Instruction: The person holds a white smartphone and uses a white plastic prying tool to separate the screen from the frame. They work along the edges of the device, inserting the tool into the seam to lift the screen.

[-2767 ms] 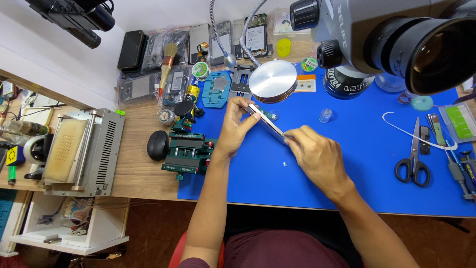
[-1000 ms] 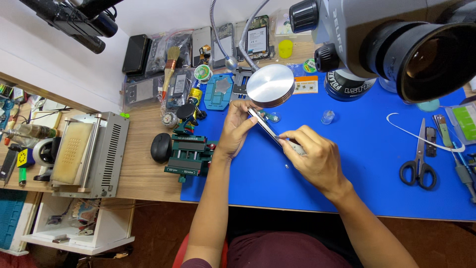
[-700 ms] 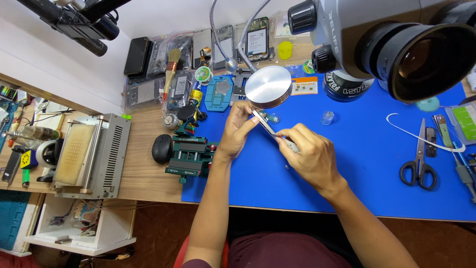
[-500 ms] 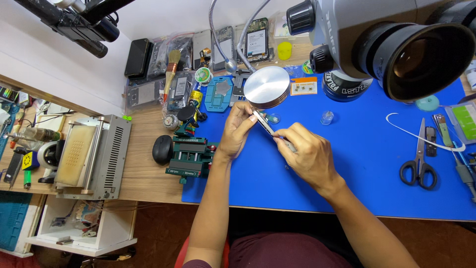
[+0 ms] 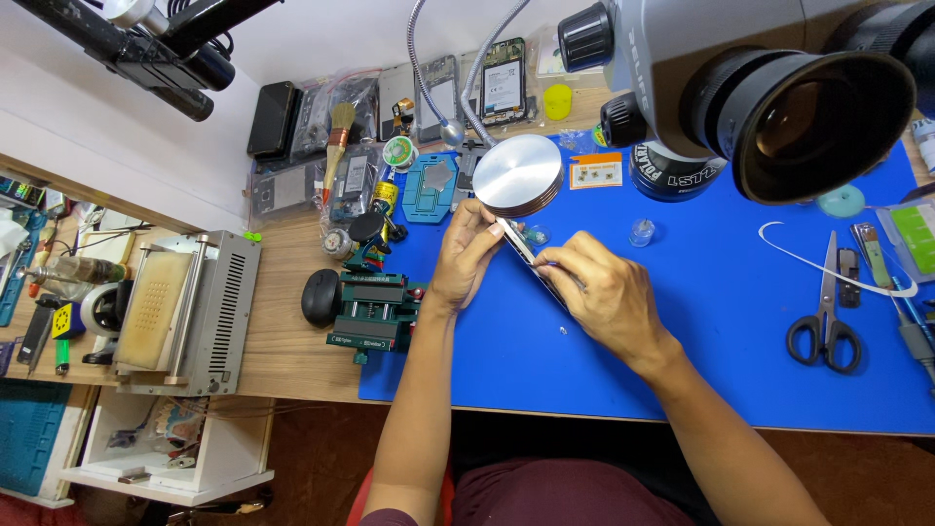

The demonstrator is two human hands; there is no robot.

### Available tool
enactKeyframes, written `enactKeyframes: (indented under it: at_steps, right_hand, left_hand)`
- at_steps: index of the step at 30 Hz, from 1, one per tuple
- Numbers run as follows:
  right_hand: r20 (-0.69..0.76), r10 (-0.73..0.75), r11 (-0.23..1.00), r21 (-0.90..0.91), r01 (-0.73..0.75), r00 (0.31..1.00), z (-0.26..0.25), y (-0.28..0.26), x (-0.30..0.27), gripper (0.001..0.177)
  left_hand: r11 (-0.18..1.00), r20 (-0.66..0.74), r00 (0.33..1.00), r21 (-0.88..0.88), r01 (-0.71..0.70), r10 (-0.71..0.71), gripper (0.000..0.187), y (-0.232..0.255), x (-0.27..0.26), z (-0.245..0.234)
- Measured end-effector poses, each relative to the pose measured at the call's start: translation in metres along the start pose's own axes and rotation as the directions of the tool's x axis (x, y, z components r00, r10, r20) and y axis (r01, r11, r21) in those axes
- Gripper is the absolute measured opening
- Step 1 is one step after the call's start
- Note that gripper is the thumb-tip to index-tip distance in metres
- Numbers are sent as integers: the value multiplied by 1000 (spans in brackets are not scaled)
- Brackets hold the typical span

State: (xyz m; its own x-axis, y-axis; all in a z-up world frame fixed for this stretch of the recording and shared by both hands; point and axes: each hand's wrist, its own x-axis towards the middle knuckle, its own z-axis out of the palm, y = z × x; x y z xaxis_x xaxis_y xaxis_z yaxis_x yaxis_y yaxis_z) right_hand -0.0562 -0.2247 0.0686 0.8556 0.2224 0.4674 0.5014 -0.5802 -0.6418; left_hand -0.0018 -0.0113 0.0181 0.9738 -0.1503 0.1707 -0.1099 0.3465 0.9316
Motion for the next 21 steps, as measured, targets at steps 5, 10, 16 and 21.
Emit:
enactKeyframes:
  at_steps: [5, 10, 16, 21]
  right_hand:
    - [-26, -11, 1000, -6, 11, 1000, 1, -1, -3, 6]
    - [-95, -75, 995, -66, 69, 993, 12, 1, -8, 5]
    - [-73, -71, 997, -7, 71, 995, 6, -5, -5, 5]
    - [-51, -58, 998, 2, 59, 997, 5, -3, -2, 7]
  left_hand:
    - [1000, -3, 1000, -8, 15, -15, 17, 4, 0, 2]
    - [1000, -4, 1000, -21, 21, -21, 14, 11, -4, 7]
    - [999, 8, 1000, -39, 7, -6, 14, 15, -4, 10]
    - [998, 14, 1000, -59, -4, 5, 12, 33, -6, 24]
